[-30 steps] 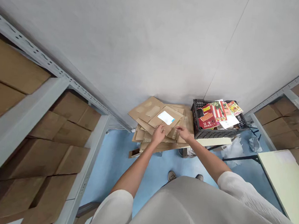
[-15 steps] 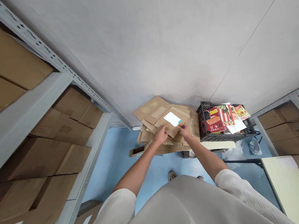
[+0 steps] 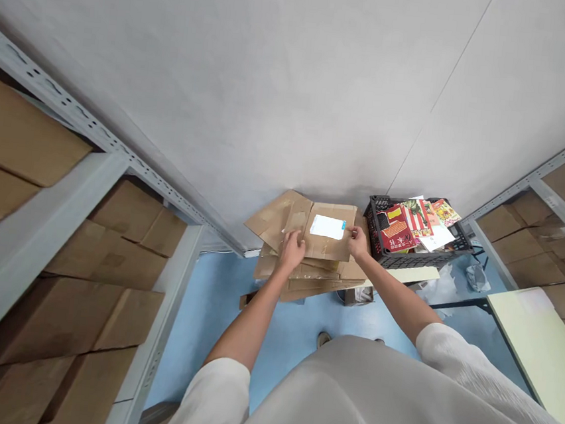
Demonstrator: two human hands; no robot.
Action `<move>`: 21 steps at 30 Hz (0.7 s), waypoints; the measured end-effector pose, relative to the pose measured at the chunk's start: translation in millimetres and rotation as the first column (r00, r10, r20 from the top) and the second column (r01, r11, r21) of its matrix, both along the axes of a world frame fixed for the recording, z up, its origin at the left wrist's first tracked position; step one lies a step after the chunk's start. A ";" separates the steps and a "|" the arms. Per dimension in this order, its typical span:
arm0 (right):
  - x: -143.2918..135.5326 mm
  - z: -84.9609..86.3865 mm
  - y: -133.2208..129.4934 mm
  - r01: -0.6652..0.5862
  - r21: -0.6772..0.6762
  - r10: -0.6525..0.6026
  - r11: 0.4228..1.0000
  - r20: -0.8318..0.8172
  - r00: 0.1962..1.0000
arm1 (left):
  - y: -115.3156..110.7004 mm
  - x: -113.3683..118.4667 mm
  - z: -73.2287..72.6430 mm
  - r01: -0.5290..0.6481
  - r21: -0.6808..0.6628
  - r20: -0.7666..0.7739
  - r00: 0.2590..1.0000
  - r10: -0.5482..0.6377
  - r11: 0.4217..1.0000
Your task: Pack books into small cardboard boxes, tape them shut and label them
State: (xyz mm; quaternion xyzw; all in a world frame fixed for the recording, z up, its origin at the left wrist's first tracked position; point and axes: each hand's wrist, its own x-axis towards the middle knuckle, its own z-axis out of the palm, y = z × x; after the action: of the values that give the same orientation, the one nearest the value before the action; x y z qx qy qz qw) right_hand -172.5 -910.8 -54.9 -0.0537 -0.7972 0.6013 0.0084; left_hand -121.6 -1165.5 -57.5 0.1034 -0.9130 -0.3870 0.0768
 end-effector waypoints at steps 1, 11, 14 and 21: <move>0.8 5.9 6.8 -0.005 -0.004 0.005 1.000 -0.018 1.000 | -2.2 -2.5 2.9 -0.050 -0.003 0.013 0.999 0.050 0.999; 18.9 55.7 93.9 0.031 -0.080 -0.036 0.996 -0.057 0.998 | 38.4 -21.9 35.7 -0.109 0.097 -0.028 0.993 0.112 0.989; 24.0 63.7 131.9 0.089 -0.058 -0.095 0.994 -0.114 0.989 | 69.1 -25.7 51.6 -0.066 0.074 -0.036 0.997 0.069 0.995; 61.3 73.6 248.7 0.313 0.013 -0.307 0.950 -0.166 0.937 | 176.3 -25.3 87.3 0.123 0.026 -0.116 0.986 -0.119 0.992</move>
State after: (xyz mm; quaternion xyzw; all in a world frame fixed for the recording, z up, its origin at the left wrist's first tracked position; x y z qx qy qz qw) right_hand -111.2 -662.1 18.7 -0.1294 -0.7872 0.5790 0.1685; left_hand -146.9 -989.2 29.8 0.0268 -0.9052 -0.4114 0.1035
